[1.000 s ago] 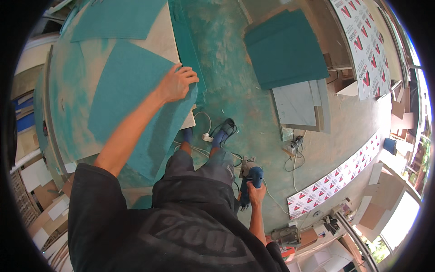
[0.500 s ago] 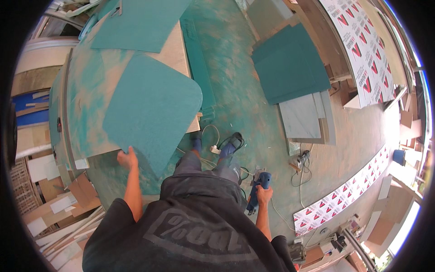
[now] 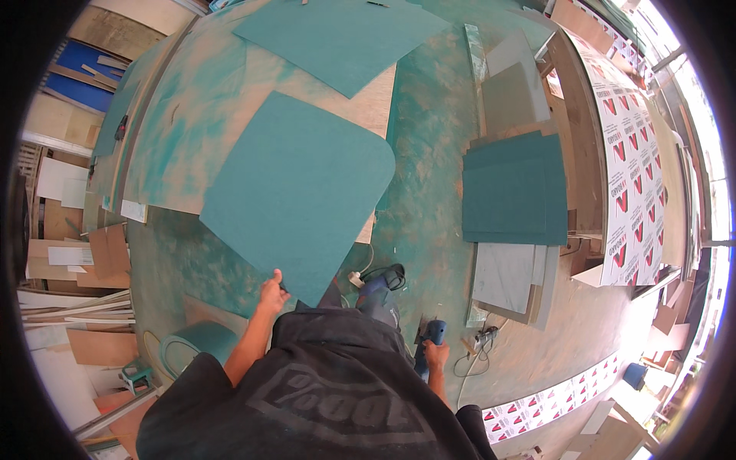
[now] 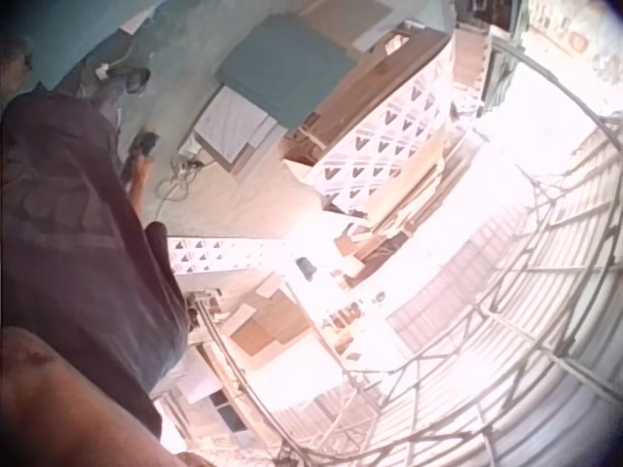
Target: The person prepares a jigsaw by inserting a blade, connects it to a power strip on the floor, and uses it to saw a curved shape into a green wooden panel.
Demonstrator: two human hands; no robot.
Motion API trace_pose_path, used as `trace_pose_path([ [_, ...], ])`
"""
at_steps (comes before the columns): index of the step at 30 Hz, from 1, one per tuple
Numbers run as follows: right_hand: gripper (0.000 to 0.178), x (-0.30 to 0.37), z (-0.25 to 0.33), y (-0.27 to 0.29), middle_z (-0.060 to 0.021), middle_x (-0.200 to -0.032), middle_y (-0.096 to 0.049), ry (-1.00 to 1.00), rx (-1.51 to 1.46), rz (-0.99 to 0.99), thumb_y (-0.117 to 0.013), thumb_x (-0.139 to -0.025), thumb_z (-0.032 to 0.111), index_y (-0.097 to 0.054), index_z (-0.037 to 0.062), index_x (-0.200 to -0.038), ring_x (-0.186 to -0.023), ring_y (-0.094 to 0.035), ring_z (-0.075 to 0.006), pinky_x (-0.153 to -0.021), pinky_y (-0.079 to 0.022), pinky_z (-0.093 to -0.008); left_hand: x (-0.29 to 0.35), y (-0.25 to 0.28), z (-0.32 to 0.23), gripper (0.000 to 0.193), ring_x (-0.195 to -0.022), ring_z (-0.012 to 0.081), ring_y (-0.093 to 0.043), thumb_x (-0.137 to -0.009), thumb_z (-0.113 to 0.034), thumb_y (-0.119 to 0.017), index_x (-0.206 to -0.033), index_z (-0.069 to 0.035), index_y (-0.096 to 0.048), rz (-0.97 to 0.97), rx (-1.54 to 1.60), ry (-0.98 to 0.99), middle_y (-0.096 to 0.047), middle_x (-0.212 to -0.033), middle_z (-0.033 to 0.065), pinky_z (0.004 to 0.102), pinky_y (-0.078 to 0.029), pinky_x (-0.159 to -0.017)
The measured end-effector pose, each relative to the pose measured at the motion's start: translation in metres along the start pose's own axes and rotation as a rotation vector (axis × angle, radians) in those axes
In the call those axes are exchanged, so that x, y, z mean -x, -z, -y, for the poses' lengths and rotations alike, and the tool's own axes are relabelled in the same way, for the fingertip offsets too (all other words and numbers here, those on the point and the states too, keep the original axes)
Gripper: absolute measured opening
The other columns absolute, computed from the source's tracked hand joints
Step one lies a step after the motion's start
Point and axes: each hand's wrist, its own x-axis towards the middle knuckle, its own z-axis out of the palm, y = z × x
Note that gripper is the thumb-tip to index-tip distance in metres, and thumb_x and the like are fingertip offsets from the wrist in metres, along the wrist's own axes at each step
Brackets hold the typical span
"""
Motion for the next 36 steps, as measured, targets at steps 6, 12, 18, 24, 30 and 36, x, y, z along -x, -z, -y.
trace_pose_path([
  [6, 0.021, -0.033, 0.025, 0.012, -0.0079, -0.069, -0.067, 0.094, 0.006, -0.070, -0.076, -0.072, 0.013, -0.071, -0.0019, -0.085, -0.054, -0.064, -0.0182, -0.054, -0.051, -0.0335, 0.053, -0.072, 0.041, 0.065, -0.123, 0.0402, -0.061, -0.109, -0.045, -0.047, -0.144, 0.008, -0.034, 0.077, 0.101, 0.200, -0.051, -0.141, 0.0259, 0.0552, -0.055, -0.100],
  [12, 0.023, -0.011, 0.057, 0.014, -0.0080, -0.070, -0.069, 0.090, -0.040, -0.103, -0.077, -0.073, 0.016, -0.072, -0.0012, -0.086, -0.059, -0.068, -0.0186, -0.059, -0.053, -0.0344, 0.088, -0.137, 0.043, 0.067, -0.134, 0.0473, -0.051, -0.112, -0.047, -0.029, -0.155, 0.003, -0.019, 0.312, 0.311, 0.384, -0.037, -0.152, 0.0327, 0.0534, -0.050, -0.112],
  [18, 0.022, 0.010, 0.055, 0.017, -0.0052, -0.072, -0.066, 0.071, -0.135, -0.114, -0.076, -0.074, 0.015, -0.071, -0.0002, -0.089, -0.059, -0.064, -0.0169, -0.058, -0.051, -0.0318, 0.089, -0.204, 0.045, 0.067, -0.133, 0.0451, -0.053, -0.112, -0.047, -0.025, -0.153, 0.006, -0.022, 0.360, 0.455, 0.445, -0.047, -0.145, 0.0336, 0.0485, -0.051, -0.112],
  [24, 0.023, 0.023, 0.042, 0.006, -0.0046, -0.073, -0.066, 0.052, -0.122, -0.101, -0.078, -0.074, 0.015, -0.071, -0.0002, -0.089, -0.057, -0.063, -0.0156, -0.055, -0.050, -0.0321, 0.076, -0.244, 0.025, 0.068, -0.127, 0.0396, -0.060, -0.112, -0.048, -0.030, -0.144, 0.012, -0.032, 0.614, 0.351, 0.436, -0.055, -0.143, 0.0262, 0.0449, -0.058, -0.101],
  [30, 0.029, 0.041, 0.038, 0.004, -0.0076, -0.072, -0.070, 0.032, -0.079, -0.136, -0.080, -0.073, 0.016, -0.072, -0.0047, -0.092, -0.060, -0.067, -0.0173, -0.059, -0.054, -0.0334, 0.062, -0.252, -0.032, 0.054, -0.118, 0.0330, -0.067, -0.107, -0.049, -0.049, -0.125, 0.001, -0.058, 0.799, -0.117, 0.175, -0.059, -0.139, 0.0236, 0.0408, -0.060, -0.089],
  [36, 0.024, 0.070, 0.096, 0.001, -0.0046, -0.070, -0.066, 0.074, -0.168, -0.106, -0.079, -0.077, 0.016, -0.070, -0.0012, -0.090, -0.055, -0.062, -0.0155, -0.053, -0.049, -0.0315, 0.014, -0.271, -0.080, 0.063, -0.142, 0.0340, -0.046, -0.096, -0.059, -0.060, -0.145, -0.021, -0.055, 0.426, -1.269, -1.593, -0.049, -0.155, 0.0082, 0.0605, -0.031, -0.117],
])
